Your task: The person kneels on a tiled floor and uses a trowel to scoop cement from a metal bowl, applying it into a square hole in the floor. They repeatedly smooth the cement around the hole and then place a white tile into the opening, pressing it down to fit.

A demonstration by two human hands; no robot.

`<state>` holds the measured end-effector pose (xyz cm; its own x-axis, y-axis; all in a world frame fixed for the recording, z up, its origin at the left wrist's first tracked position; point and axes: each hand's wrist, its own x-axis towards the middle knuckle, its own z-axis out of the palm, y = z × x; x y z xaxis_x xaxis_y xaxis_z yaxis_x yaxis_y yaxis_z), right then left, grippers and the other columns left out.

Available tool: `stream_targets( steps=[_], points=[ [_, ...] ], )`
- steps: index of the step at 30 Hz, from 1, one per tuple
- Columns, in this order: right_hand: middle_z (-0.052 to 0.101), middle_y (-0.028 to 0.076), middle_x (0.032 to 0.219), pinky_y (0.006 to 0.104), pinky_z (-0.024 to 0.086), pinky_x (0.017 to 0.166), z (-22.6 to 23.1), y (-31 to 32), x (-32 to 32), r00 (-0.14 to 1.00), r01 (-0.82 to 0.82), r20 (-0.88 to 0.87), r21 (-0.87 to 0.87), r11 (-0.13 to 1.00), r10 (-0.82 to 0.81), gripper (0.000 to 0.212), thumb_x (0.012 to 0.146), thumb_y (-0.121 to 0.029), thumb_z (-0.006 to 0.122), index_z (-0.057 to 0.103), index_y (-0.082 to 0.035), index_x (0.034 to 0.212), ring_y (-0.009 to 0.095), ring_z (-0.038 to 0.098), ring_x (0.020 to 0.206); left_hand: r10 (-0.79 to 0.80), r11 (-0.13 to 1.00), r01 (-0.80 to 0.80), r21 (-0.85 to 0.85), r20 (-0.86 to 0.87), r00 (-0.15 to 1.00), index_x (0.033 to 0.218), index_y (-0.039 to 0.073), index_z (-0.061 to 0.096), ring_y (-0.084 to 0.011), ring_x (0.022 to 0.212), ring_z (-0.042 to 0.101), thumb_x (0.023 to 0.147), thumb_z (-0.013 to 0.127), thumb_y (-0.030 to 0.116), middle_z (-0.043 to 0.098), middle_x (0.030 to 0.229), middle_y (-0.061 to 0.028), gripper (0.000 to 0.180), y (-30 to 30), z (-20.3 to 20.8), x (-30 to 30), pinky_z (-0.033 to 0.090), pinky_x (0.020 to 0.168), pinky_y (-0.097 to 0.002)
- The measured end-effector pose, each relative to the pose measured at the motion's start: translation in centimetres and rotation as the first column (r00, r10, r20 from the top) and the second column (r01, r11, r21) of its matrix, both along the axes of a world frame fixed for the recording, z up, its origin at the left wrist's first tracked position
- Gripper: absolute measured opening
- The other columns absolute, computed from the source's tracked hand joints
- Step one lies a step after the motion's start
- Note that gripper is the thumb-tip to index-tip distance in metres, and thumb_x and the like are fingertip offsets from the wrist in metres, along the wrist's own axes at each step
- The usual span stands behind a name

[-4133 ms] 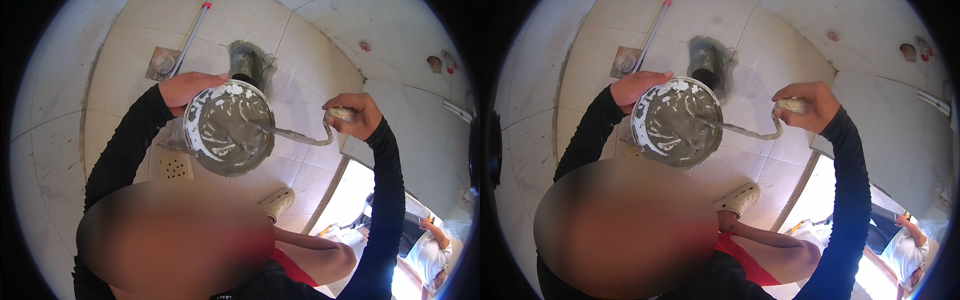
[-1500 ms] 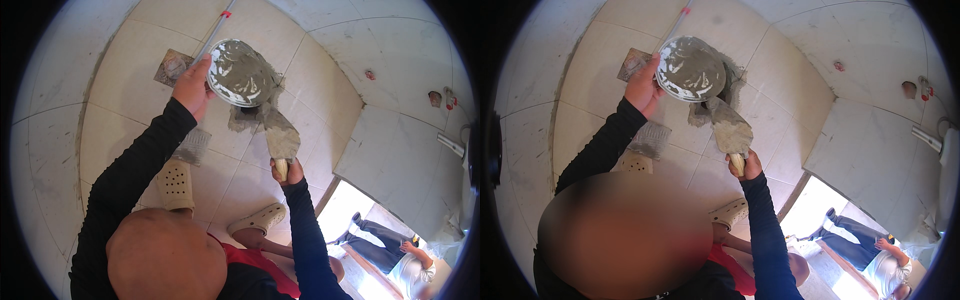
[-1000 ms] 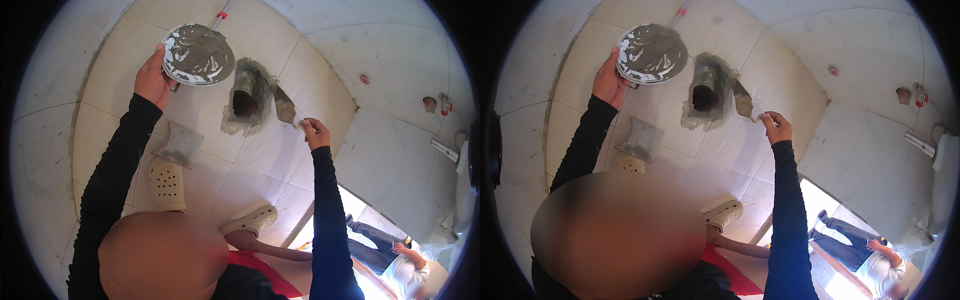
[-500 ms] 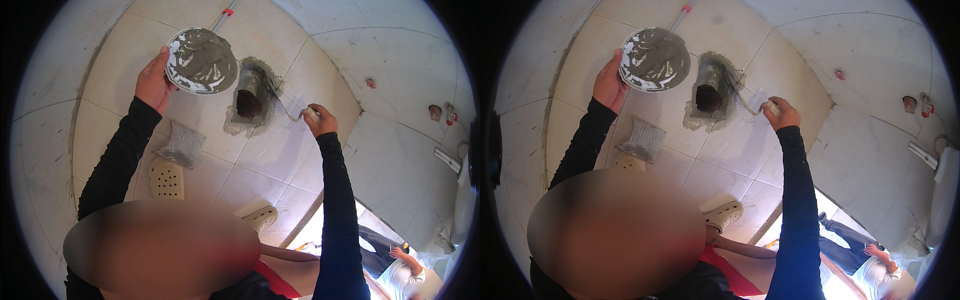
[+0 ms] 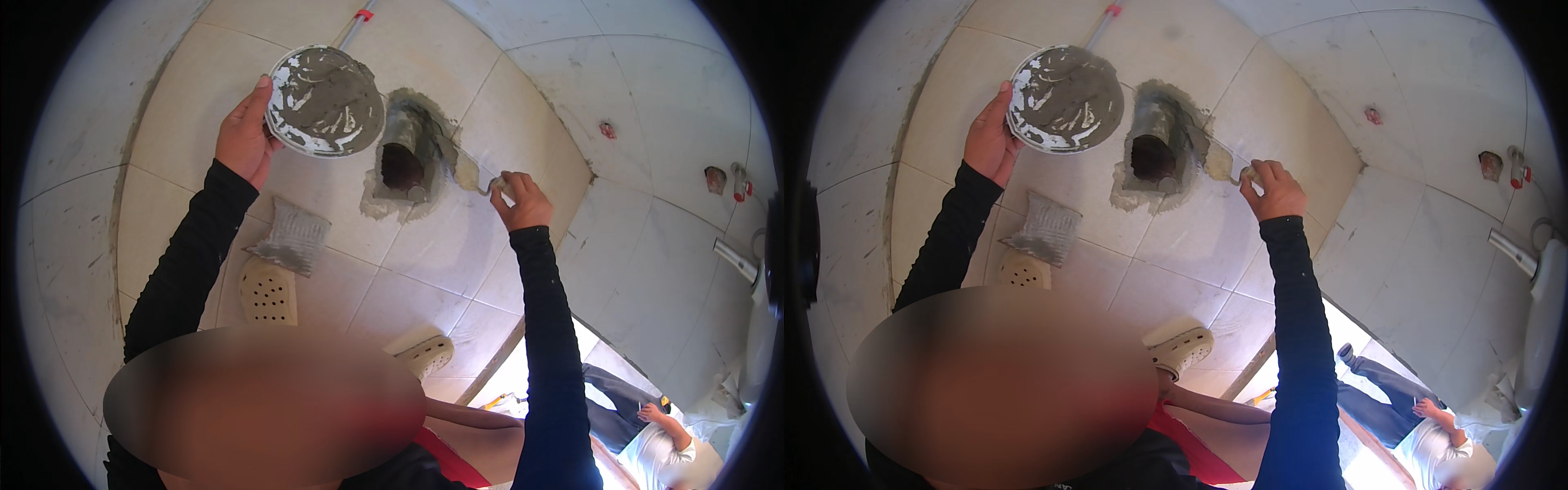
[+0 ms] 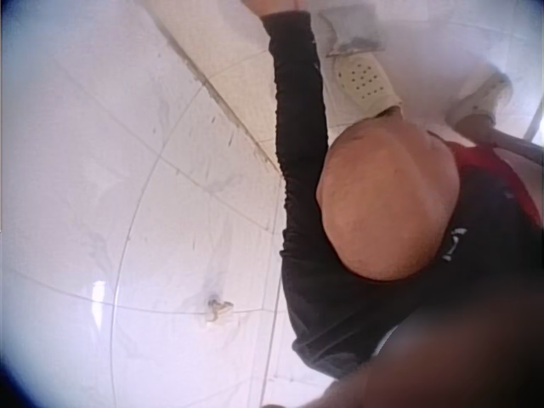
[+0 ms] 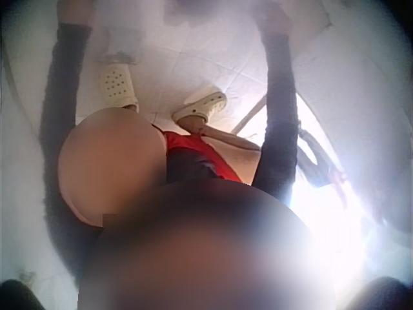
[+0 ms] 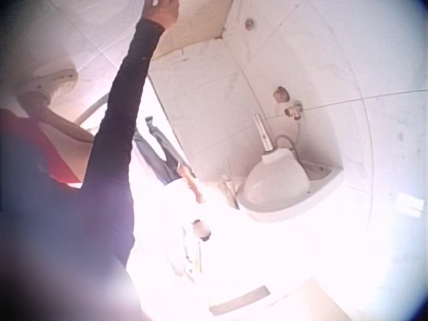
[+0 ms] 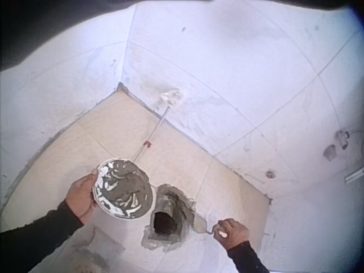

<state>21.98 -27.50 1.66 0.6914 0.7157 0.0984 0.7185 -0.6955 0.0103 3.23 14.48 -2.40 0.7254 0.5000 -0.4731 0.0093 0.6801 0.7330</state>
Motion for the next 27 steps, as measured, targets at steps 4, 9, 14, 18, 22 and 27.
stream_targets(
  steps=[4, 9, 14, 18, 22, 27],
  points=[
    [0.071, 0.003, 0.098, 0.036, 0.058, 0.068, 0.6, 0.1, -1.6, 0.997, -0.029, 0.07, -0.079, 0.996, 0.034, 0.026, 0.081, -0.023, 0.081, 0.073, -0.014, 0.104, 0.025, 0.071, 0.08, -0.009, 1.0, 0.009, 0.009, -0.002, 1.0, 0.116, 0.008, 0.07, -0.0038, 0.073, 0.063, 0.104, 0.065, 0.04, 0.069, 0.091, 0.0042, 0.035, 0.1, -0.2, 0.0, 0.051, 0.059, -0.0216],
    [0.071, 0.003, 0.098, 0.0361, 0.058, 0.069, 3.7, 0.1, -2.1, 1.0, -0.028, 0.005, -0.165, 0.986, 0.029, 0.027, 0.082, -0.023, 0.081, 0.073, -0.013, 0.105, 0.026, 0.072, 0.082, -0.012, 0.999, 0.012, 0.053, 0.007, 1.0, 0.116, 0.008, 0.07, -0.0034, 0.069, 0.059, 0.104, 0.065, 0.04, 0.067, 0.087, 0.0051, 0.035, 0.3, 0.2, -0.1, 0.046, 0.055, -0.022],
    [0.072, 0.005, 0.104, 0.0363, 0.059, 0.075, 5.4, -0.4, -1.4, 0.994, 0.109, -0.017, -0.001, 0.994, -0.109, 0.032, 0.085, -0.027, 0.081, 0.071, -0.013, 0.112, 0.027, 0.073, 0.089, 0.041, 0.998, -0.04, 0.054, -0.008, 0.999, 0.115, 0.007, 0.069, -0.0038, 0.069, 0.059, 0.104, 0.064, 0.04, 0.067, 0.087, 0.0044, 0.036, 0.3, 0.4, 0.0, 0.046, 0.055, -0.0226],
    [0.07, 0.006, 0.111, 0.0379, 0.058, 0.079, 3.8, -0.3, -0.5, 0.996, 0.074, 0.045, 0.022, 0.997, -0.075, 0.036, 0.085, -0.028, 0.081, 0.069, -0.014, 0.117, 0.028, 0.071, 0.095, -0.005, 0.999, 0.003, 0.039, 0.04, 0.999, 0.116, 0.006, 0.068, -0.0053, 0.075, 0.063, 0.104, 0.064, 0.04, 0.069, 0.091, 0.0024, 0.036, 0.5, 0.6, -0.1, 0.051, 0.06, -0.0235],
    [0.068, 0.004, 0.113, 0.0374, 0.056, 0.081, 1.6, 0.8, -0.1, 0.987, -0.019, 0.159, -0.005, 1.0, 0.019, 0.036, 0.085, -0.026, 0.081, 0.07, -0.015, 0.118, 0.026, 0.069, 0.099, 0.018, 0.999, -0.02, 0.038, 0.043, 0.999, 0.118, 0.005, 0.068, -0.0071, 0.084, 0.067, 0.105, 0.063, 0.039, 0.071, 0.099, 0.0002, 0.036, 0.4, 1.0, -0.2, 0.055, 0.068, -0.0249],
    [0.066, 0.001, 0.113, 0.0378, 0.052, 0.08, 0.3, 2.0, -1.0, 0.966, -0.117, 0.216, -0.13, 0.985, 0.143, 0.034, 0.084, -0.021, 0.079, 0.07, -0.017, 0.116, 0.023, 0.065, 0.097, 0.059, 0.998, -0.059, 0.01, 0.022, 0.998, 0.122, 0.003, 0.066, -0.0085, 0.089, 0.067, 0.106, 0.062, 0.037, 0.071, 0.103, -0.0008, 0.037, 0.2, 0.9, 0.1, 0.057, 0.075, -0.0258]
  ],
)
